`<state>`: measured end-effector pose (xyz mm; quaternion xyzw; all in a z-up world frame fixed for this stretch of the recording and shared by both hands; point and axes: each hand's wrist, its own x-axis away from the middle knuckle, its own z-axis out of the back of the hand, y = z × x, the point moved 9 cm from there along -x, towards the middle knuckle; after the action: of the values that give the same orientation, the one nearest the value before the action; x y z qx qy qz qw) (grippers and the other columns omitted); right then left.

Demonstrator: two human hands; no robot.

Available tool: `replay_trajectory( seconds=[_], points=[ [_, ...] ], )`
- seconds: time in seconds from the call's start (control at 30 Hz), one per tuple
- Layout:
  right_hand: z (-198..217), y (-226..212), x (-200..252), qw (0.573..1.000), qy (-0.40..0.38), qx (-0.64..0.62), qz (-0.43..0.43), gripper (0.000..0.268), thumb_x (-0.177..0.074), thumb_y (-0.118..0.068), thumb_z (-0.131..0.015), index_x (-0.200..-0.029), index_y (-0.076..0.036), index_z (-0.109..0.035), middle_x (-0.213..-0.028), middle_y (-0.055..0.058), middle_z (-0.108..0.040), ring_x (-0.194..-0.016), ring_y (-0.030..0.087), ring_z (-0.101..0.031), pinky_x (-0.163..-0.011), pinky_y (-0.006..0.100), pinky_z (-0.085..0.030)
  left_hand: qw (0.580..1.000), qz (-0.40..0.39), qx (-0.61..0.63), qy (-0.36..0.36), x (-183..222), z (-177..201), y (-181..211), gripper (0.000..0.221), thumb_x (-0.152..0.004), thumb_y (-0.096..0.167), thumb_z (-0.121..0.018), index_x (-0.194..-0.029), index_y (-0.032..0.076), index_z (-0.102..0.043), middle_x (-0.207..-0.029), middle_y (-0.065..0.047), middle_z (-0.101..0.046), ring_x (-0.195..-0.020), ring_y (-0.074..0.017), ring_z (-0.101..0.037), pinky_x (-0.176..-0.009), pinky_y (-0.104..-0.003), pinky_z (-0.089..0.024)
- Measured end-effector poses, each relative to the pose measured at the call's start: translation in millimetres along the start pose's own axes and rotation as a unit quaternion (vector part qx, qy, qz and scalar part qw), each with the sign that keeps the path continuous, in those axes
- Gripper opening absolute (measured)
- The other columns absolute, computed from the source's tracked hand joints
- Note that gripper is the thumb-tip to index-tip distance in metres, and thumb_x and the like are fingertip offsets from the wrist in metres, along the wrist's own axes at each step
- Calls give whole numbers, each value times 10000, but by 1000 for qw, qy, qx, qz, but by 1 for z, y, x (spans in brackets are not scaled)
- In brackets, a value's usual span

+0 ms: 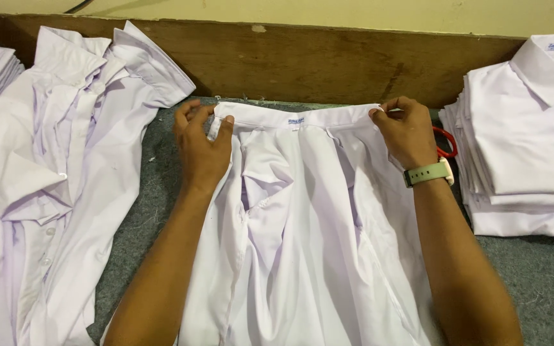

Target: Trimming loose threads and folding a white collared shirt

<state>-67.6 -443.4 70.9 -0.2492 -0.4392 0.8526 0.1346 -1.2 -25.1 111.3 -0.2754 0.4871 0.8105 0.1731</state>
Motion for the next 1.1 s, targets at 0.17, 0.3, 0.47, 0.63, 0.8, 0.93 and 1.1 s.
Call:
replay_trajectory(
  seconds=[0.17, 0.3, 0.47, 0.63, 0.8, 0.93, 1.1],
  points=[
    [1, 2, 2, 1000, -7, 11, 9, 166, -910, -206, -766, -974, -54, -742, -779, 91, -664, -715, 147, -610, -631, 268, -481, 996, 54, 63, -44, 3, -4, 2, 196, -986, 225, -726, -1097, 65, -742, -1001, -172, -729, -1000, -376, -724, -847, -444, -555],
    [10, -33, 16, 1000, 19, 4, 9, 117, -911, -184, -779, -953, -82, -743, -754, 35, -694, -670, 96, -619, -591, 209, -472, 996, -90, 10, -24, 6, 4, 35, 177, -1005, 189, -720, -1085, 32, -731, -971, -188, -726, -953, -389, -731, -797, -423, -575],
    [0, -97, 40, 994, 13, 50, 97, 126, -932, -147, -791, -977, -35, -756, -823, 131, -739, -760, 206, -726, -634, 306, -543, 980, -186, -41, -60, 22, -3, 90, 200, -1043, 186, -659, -1121, 16, -727, -1065, -180, -711, -997, -385, -721, -847, -446, -563],
    [-23, -145, 74, 954, 22, 161, 251, 109, -871, -95, -812, -948, -30, -772, -957, 179, -721, -896, 399, -717, -765, 466, -574, 969, -218, -68, -90, 46, -19, 112, 241, -1029, 268, -630, -1108, 77, -752, -1081, -123, -687, -1032, -355, -665, -899, -428, -517],
    [-27, -106, 79, 942, -40, 326, 72, 181, -884, -315, -725, -989, -194, -808, -763, 51, -732, -735, 355, -727, -643, 443, -578, 963, -219, -118, -103, 57, -27, 118, 245, -1024, 326, -608, -1066, 152, -775, -928, -60, -546, -904, -345, -608, -808, -453, -493],
    [-34, -78, 89, 979, -30, 202, 10, 174, -920, -284, -691, -984, -172, -808, -675, 65, -741, -654, 304, -745, -555, 405, -567, 962, -211, -146, -94, 62, -41, 108, 259, -1021, 358, -616, -1079, 167, -781, -868, -49, -603, -831, -312, -661, -745, -440, -523],
    [-71, -34, 107, 965, -32, -203, -163, 252, -906, -107, -680, -1019, 115, -715, -703, 210, -712, -499, 196, -696, -450, 288, -606, 956, -191, -194, -106, 68, -56, 98, 294, -1005, 391, -612, -1153, 186, -760, -781, -33, -693, -749, -275, -730, -688, -407, -562]
  ],
)
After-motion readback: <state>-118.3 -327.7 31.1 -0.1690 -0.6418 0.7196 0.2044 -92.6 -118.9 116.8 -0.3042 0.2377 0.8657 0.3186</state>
